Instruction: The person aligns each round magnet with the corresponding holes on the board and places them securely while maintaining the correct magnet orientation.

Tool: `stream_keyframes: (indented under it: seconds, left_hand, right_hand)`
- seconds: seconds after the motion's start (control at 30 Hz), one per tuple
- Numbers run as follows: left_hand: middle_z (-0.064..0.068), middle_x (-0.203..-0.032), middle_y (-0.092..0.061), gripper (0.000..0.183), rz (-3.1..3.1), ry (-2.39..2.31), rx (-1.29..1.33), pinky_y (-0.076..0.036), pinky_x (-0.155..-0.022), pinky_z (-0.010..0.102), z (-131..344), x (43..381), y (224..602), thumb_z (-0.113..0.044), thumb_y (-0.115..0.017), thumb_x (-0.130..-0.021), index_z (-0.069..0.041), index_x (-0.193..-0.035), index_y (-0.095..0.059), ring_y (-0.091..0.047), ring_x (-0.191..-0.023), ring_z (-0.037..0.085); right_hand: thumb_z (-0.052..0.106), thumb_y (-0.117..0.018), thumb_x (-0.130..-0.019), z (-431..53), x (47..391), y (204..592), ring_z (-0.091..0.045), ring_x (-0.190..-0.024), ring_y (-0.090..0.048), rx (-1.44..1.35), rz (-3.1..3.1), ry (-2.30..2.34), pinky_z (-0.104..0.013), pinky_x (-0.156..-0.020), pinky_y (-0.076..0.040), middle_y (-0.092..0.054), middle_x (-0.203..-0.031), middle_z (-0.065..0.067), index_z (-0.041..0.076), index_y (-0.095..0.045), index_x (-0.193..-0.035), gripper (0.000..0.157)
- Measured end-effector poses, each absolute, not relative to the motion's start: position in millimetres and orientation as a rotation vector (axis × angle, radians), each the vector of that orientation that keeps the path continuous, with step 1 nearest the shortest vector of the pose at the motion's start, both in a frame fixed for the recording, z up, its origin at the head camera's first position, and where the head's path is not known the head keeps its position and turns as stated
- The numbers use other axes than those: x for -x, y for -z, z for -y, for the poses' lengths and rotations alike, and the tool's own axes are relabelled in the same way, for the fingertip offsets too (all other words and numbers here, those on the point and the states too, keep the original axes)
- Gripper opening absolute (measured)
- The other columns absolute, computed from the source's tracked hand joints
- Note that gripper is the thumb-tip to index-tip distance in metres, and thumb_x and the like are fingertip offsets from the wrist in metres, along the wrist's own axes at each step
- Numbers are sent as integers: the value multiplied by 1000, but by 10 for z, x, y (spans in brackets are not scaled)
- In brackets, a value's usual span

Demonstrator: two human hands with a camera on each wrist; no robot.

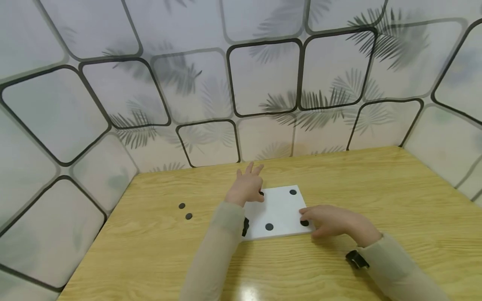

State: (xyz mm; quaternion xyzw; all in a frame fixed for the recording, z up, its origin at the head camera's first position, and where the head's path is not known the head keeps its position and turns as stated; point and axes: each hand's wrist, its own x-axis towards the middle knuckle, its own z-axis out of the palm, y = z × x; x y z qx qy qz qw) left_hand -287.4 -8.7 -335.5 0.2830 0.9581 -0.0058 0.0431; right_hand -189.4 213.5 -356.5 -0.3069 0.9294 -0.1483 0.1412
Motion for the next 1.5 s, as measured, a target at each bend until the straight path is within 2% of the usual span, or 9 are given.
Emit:
stream_keyframes:
  seconds: [0.27, 0.7, 0.87, 1.0, 1.3, 1.4, 1.5]
  left_hand:
    - [3, -146, -15, 17, -2895, 66, -851, -9, -98, 60, 19, 2948, 3398, -25, -69, -72, -18, -63, -57, 2, -132, 29]
    - [4, -145, -18, 18, -2878, 149, -835, -8, -97, 60, -45, 3002, 3467, -23, -69, -73, -17, -66, -53, 0, -132, 30]
    - [4, -145, -19, 12, -2884, 221, -840, -11, -97, 60, -70, 3004, 3489, -24, -67, -74, -16, -78, -59, -4, -132, 31]
    - [5, -145, -19, 15, -2881, 279, -841, -13, -97, 60, -92, 3012, 3502, -26, -66, -76, -17, -87, -61, -5, -132, 31]
    - [4, -144, -20, 11, -2871, 291, -868, -12, -97, 61, -144, 3020, 3479, -24, -68, -77, -17, -78, -59, -4, -132, 31]
    - [4, -144, -20, 10, -2874, 303, -880, -12, -96, 61, -153, 3006, 3469, -22, -68, -78, -16, -83, -61, -4, -132, 32]
    - [0, -145, -19, 19, -2875, 321, -882, -12, -97, 61, -155, 2995, 3467, -20, -67, -78, -17, -97, -64, -4, -132, 30]
  right_hand:
    - [10, -70, -71, -2115, 1899, 3566, -35, -110, -46, 894, -2690, 413, -46, -92, -35, -49, -122, -20, -2, -59, -107, 40]
    - [7, -69, -68, -2085, 1879, 3546, -35, -112, -45, 836, -2690, 431, -46, -93, -34, -48, -123, -20, -4, -59, -108, 42]
    - [7, -69, -69, -2078, 1879, 3547, -34, -112, -46, 842, -2684, 437, -46, -93, -34, -49, -122, -20, -2, -60, -106, 40]
    - [6, -68, -68, -2075, 1879, 3553, -34, -111, -47, 850, -2683, 436, -45, -92, -35, -49, -122, -20, -2, -60, -105, 38]
    - [4, -67, -67, -2102, 1885, 3549, -33, -109, -48, 849, -2691, 443, -45, -90, -37, -49, -122, -20, -3, -60, -105, 39]
    - [5, -67, -67, -2107, 1887, 3549, -34, -110, -47, 851, -2689, 441, -46, -90, -37, -49, -122, -21, -3, -60, -105, 39]
    - [5, -67, -68, -2107, 1887, 3548, -34, -110, -47, 854, -2684, 442, -46, -91, -36, -49, -122, -21, -3, -60, -105, 39]
